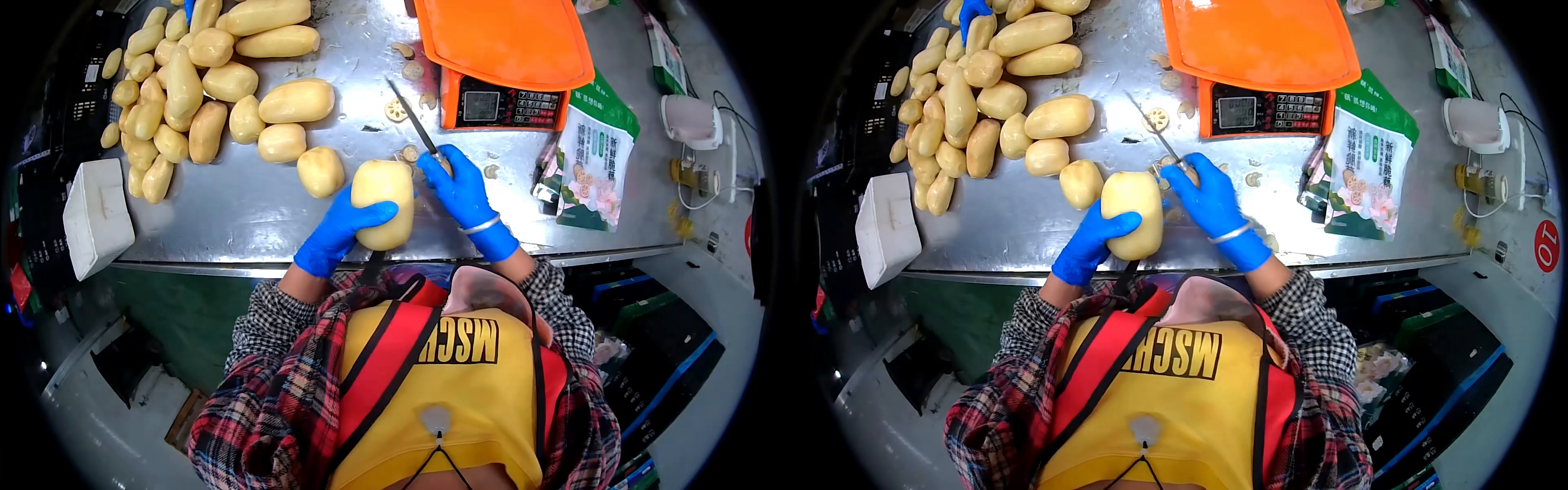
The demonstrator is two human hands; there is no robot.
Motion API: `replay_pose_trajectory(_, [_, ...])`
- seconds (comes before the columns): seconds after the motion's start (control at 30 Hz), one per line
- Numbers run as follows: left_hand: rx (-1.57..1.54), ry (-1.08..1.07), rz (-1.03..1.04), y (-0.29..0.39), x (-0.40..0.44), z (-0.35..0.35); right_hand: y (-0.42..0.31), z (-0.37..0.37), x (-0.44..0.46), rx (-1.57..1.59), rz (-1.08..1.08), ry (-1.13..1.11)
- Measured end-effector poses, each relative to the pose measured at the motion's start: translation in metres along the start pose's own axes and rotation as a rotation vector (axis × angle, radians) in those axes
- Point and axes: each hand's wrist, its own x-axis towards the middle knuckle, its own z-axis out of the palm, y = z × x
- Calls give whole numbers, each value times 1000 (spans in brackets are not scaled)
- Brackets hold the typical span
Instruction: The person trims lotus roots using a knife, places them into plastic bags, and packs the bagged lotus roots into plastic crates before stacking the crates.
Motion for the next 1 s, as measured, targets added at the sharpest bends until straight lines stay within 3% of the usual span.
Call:
replay_pose_trajectory(0.17, [49,-2,-17,0,-2,-4,-10,-28,-31,-472,-331,-8])
replay_pose_trajectory(0.3, [56,-17,4,-5,-1,-5,-4,-27,-39,-601,-543,-4])
replay_pose_trajectory(1.0, [94,0,-24,-2,-6,5,-7,-24,-40,-798,-656,32])
